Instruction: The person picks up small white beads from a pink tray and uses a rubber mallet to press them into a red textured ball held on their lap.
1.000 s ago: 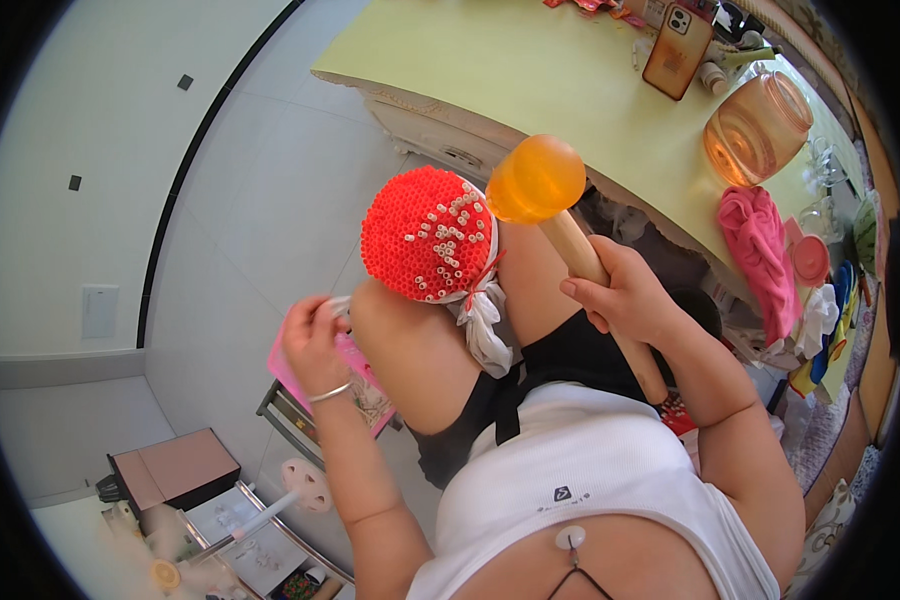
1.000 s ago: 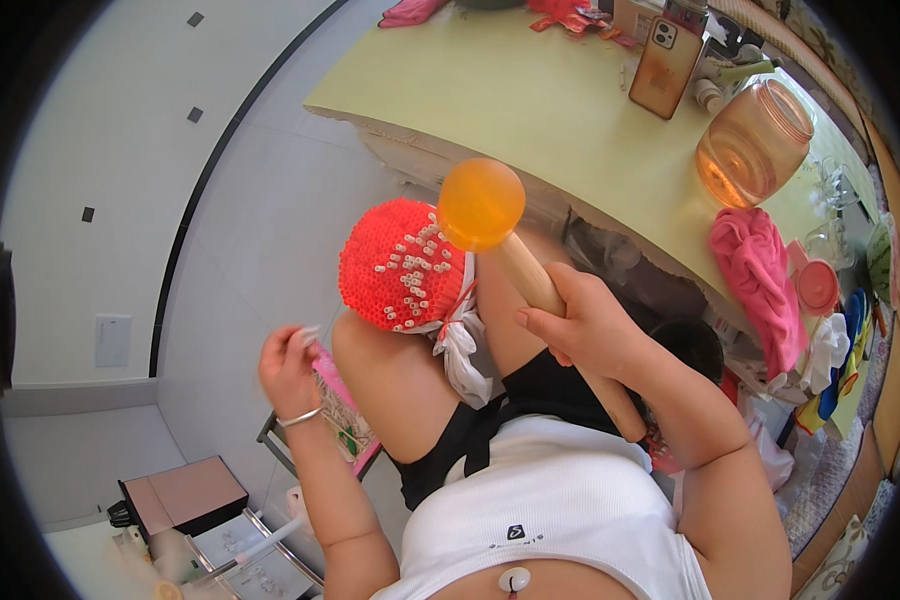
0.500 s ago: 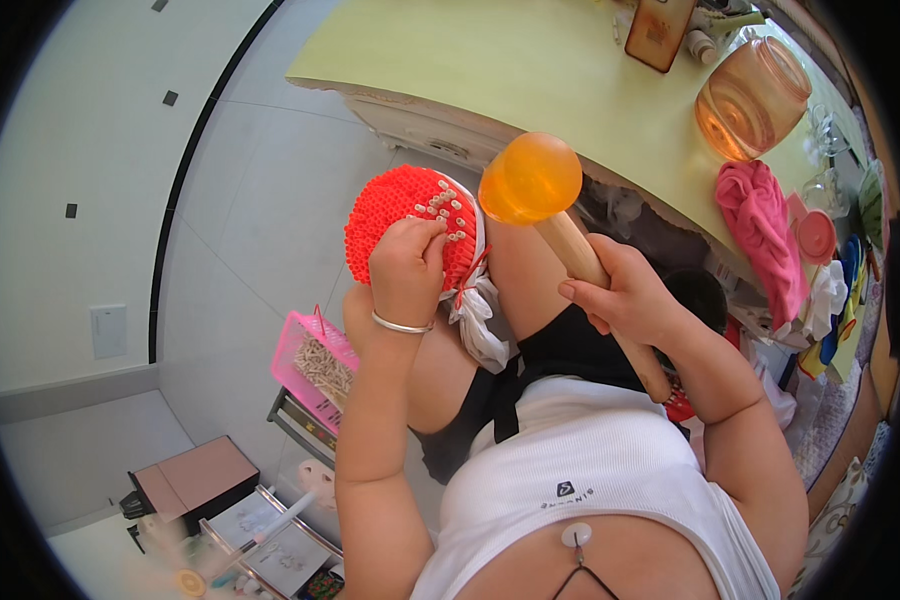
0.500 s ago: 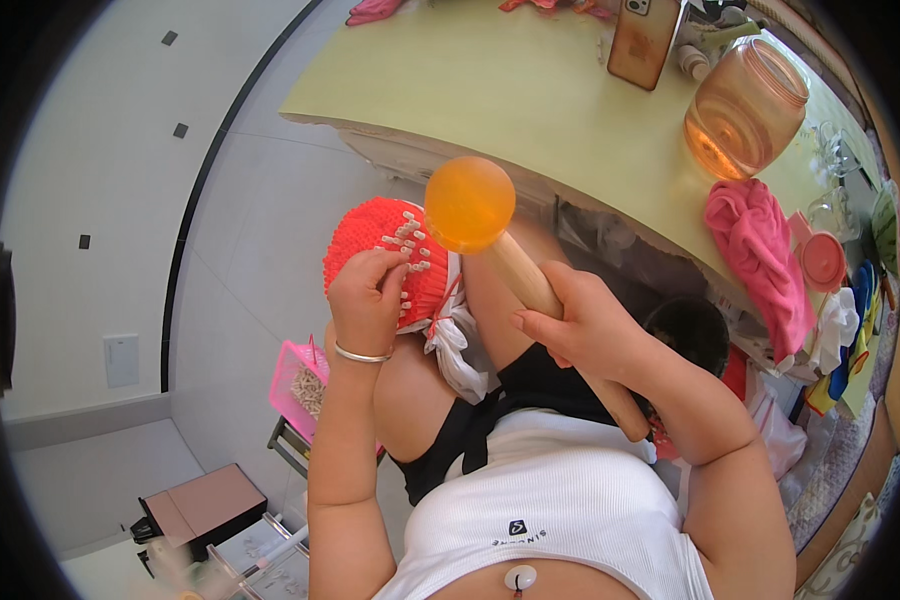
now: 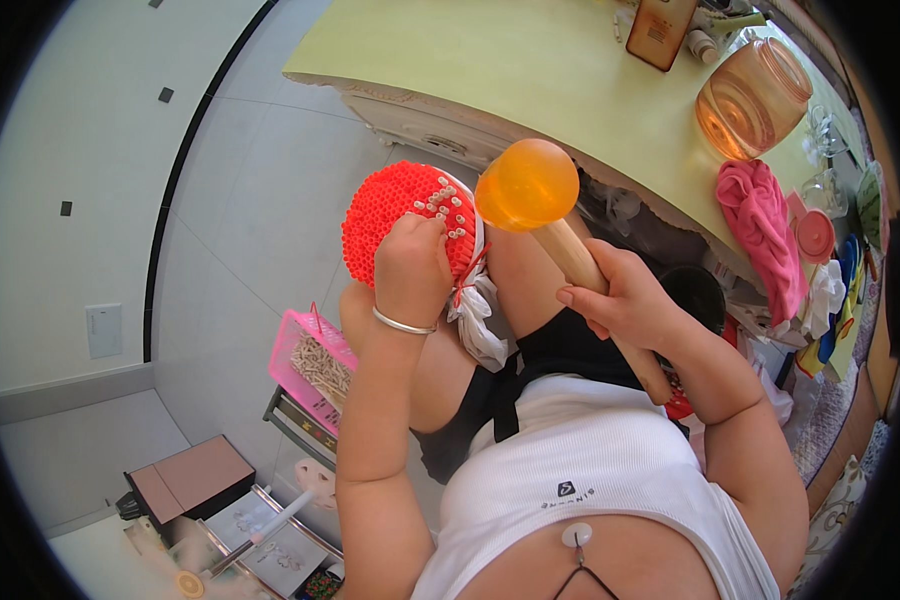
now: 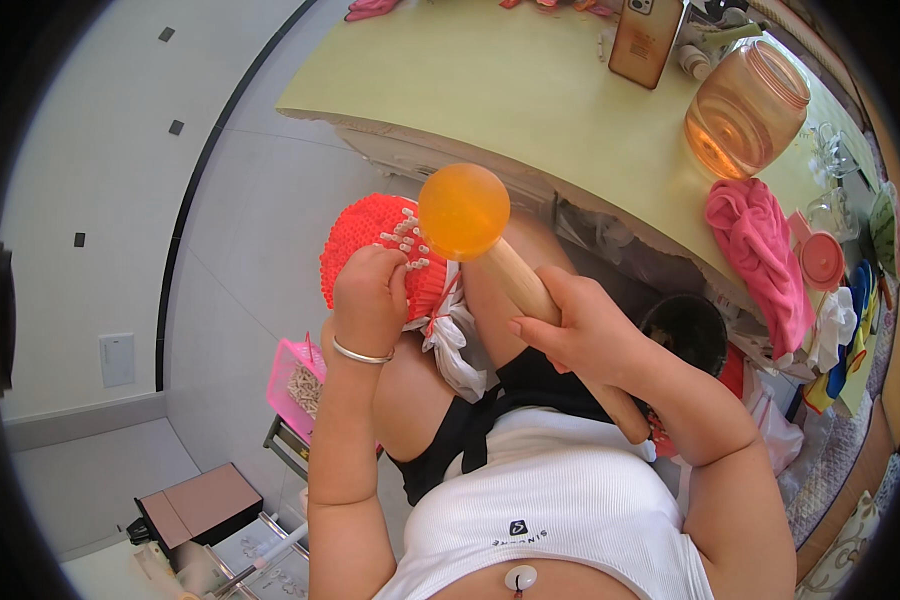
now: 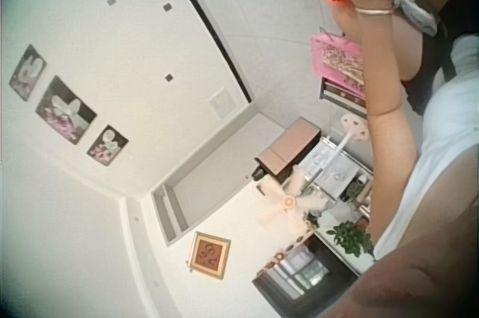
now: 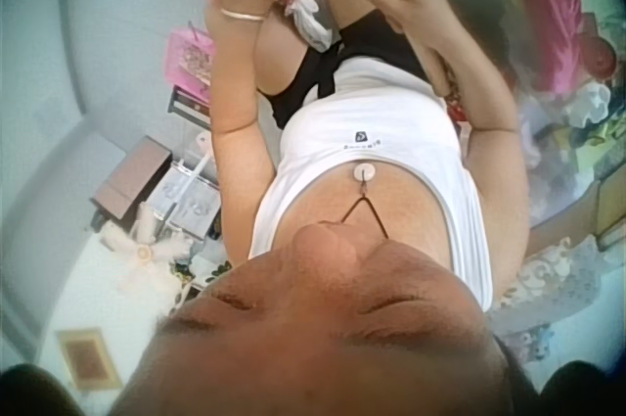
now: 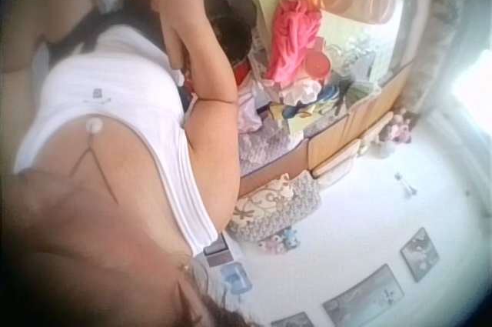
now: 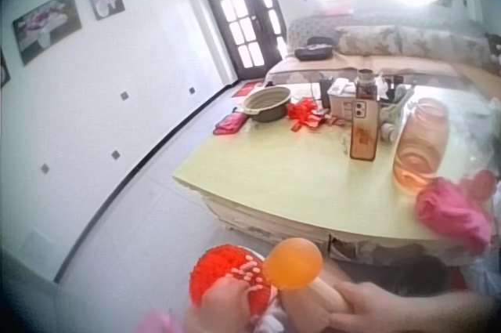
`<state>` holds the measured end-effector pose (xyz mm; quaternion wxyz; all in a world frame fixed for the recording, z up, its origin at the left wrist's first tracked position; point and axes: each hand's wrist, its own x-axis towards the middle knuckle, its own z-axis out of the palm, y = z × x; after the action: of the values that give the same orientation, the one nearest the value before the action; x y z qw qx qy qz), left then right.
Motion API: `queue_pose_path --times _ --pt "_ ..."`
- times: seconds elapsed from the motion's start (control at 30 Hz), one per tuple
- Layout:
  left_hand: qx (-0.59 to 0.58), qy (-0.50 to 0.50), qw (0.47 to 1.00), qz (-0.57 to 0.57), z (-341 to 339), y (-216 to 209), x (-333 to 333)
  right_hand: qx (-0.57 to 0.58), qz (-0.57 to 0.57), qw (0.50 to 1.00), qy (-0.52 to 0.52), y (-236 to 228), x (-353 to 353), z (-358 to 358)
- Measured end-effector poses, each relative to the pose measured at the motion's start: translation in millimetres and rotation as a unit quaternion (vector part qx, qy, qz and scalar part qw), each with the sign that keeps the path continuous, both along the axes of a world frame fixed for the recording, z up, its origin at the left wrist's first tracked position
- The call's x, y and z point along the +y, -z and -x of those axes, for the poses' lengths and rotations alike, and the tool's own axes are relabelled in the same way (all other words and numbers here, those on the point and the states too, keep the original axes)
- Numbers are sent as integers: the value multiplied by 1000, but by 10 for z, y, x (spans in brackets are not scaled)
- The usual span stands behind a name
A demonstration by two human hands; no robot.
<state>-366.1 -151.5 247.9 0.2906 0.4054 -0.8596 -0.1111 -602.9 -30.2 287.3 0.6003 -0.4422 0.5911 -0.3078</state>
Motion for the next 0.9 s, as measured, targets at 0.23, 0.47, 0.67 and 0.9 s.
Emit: queue_pose_path --times 0.23,0.47,0.67,0.9 --pt "13 15 999 -36 -28 -64 -33 -22 -12 1000 -7 36 -2 -64" --pt "26 16 999 -43 -70 -70 -13 -8 -16 1000 -9 73 -31 -44" --pt "2 31 1000 -6 28 0 -90 -8 -23 1000 -10 66 -29 -59" --pt "54 -27 996 -64 -8 25 -7 -12 -11 1000 -12 82 2 -35"
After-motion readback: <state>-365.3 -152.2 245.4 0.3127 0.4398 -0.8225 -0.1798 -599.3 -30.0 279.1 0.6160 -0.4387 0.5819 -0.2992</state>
